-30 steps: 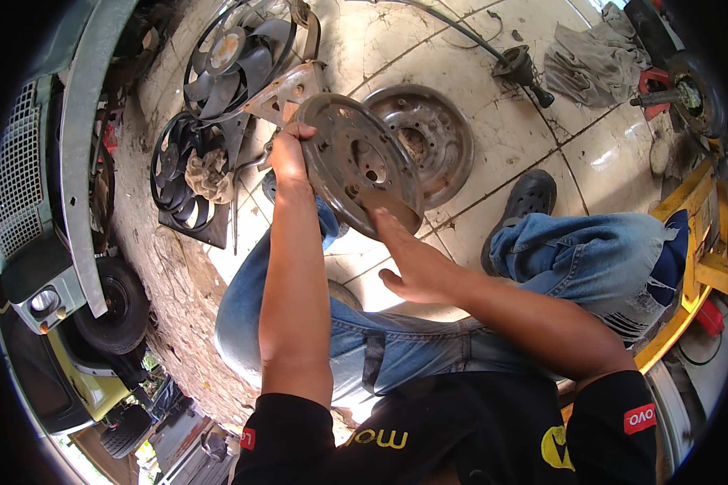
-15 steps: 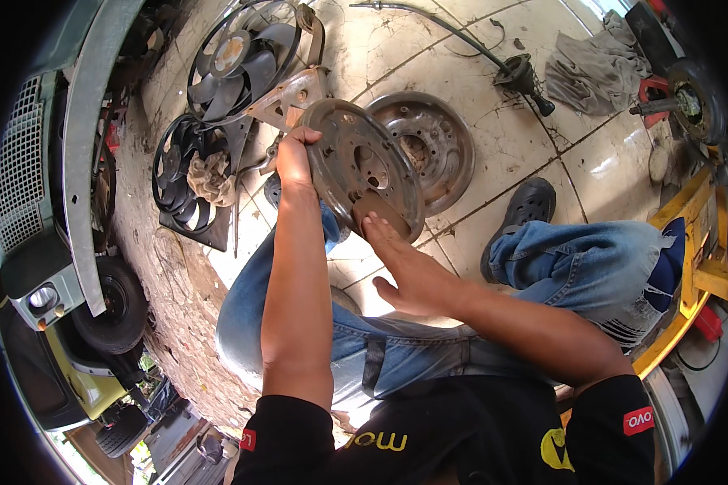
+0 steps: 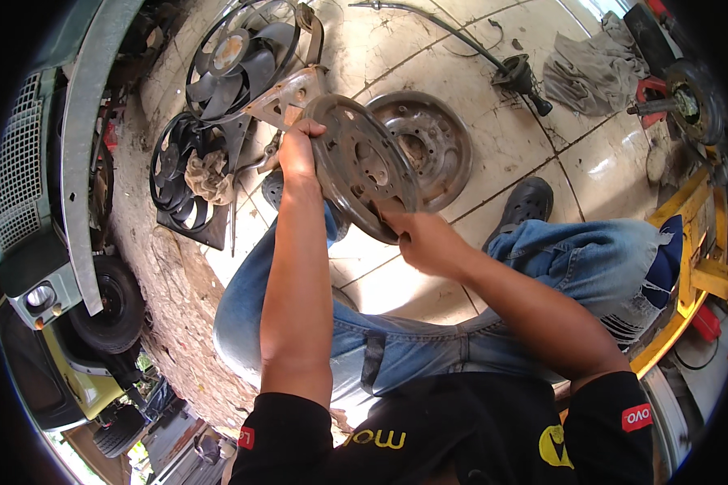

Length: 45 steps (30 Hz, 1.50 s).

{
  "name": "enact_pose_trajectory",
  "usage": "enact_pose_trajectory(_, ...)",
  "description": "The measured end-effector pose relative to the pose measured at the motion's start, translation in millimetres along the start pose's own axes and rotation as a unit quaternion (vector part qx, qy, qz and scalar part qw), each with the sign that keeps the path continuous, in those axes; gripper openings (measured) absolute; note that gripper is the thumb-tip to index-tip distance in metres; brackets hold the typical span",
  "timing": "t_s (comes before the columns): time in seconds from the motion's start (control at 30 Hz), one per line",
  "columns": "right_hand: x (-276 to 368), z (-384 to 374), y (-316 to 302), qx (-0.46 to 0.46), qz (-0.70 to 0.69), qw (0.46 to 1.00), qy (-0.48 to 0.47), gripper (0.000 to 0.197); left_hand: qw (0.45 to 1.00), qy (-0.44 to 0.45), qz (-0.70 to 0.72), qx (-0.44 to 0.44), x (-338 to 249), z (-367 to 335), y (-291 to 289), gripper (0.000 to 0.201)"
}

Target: The person sits on the floor and uses a metal file to scrape the surface of a brake drum. They rotate the drum and repeatedly file different sections to remove rust or debris.

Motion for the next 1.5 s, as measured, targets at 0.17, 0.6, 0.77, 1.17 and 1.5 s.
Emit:
enact_pose_trajectory(0.17,15.0,-2.7,-25.2,-0.028,-0.108,0.989,0.098,0.028,0.999,-0.025,0.018,0.038,7.0,-9.5,-7.5,0.033)
enact_pose_trajectory(0.6,26.7,9.9,6.7,-0.151,0.058,0.963,-0.214,0.056,0.99,0.047,0.051,-0.121,30.0,14.6,-7.4,0.023)
enact_pose_trajectory(0.77,21.3,4.0,4.9,-0.13,0.116,0.964,-0.201,0.057,0.988,0.032,0.062,-0.136,28.2,34.2,-0.9,0.02)
enact_pose_trajectory(1.17,21.6,15.1,-18.6,-0.096,0.214,0.957,-0.174,0.059,0.978,-0.117,0.172,0.01,51.1,-3.4,-42.1,0.021)
enact_pose_trajectory(1.5,9.0,16.6,-2.5,-0.06,0.109,0.981,-0.151,0.078,0.98,-0.031,0.168,-0.103,42.7,24.9,-10.1,0.025)
Point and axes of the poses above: each hand's wrist, its own z-axis away from the middle knuckle, its own y-axis out of the palm, x = y × z, the point moved 2 cm from there along -z, towards the middle knuckle, and after that the axes turned 3 degrees about y, right-handed, at the moved point
